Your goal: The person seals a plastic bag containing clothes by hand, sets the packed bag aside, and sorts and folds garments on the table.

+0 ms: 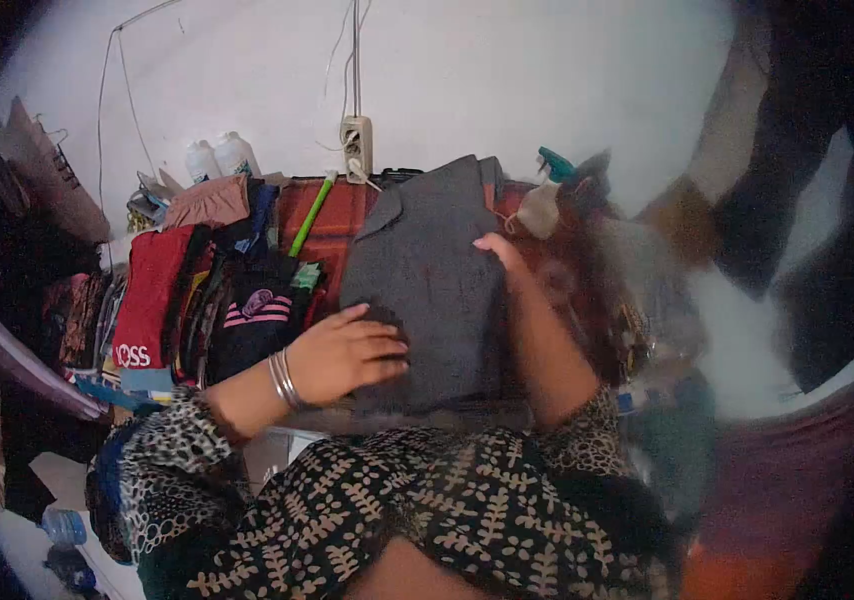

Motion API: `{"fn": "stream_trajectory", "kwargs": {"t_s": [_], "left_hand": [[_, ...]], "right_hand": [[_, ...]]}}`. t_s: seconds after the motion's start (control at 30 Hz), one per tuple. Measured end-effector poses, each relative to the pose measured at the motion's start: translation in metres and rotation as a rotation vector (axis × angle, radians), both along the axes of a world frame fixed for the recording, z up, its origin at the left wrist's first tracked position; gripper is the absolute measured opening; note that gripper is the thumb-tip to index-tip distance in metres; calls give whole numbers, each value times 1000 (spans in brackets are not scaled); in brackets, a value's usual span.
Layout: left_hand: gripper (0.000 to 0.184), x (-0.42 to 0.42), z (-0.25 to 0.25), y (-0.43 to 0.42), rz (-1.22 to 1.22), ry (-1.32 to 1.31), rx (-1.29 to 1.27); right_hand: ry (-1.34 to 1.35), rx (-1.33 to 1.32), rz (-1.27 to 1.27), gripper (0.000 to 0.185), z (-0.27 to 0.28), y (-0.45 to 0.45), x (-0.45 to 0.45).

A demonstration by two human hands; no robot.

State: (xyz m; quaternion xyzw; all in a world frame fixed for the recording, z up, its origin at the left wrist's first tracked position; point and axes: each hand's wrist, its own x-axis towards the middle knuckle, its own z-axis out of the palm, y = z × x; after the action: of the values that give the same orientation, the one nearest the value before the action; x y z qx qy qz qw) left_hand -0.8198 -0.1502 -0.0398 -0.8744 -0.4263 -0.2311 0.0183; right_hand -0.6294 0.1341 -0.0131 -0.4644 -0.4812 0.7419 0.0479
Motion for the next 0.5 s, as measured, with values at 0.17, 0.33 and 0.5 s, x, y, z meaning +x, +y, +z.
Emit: {"fn": "stream_trajectory", "kwargs": {"t_s": [0.17, 0.33, 0.5], "left_hand": [[42, 42, -125, 4, 219, 32, -19], [57, 75, -182, -8, 296, -134, -355], [76, 82, -181, -20, 572, -339, -322]], "right_hand": [[117, 120, -217, 55, -120, 3, 51], [-67, 820, -268, 48, -195, 6, 77], [-308, 1030, 12, 49, -214, -18, 103]]}}
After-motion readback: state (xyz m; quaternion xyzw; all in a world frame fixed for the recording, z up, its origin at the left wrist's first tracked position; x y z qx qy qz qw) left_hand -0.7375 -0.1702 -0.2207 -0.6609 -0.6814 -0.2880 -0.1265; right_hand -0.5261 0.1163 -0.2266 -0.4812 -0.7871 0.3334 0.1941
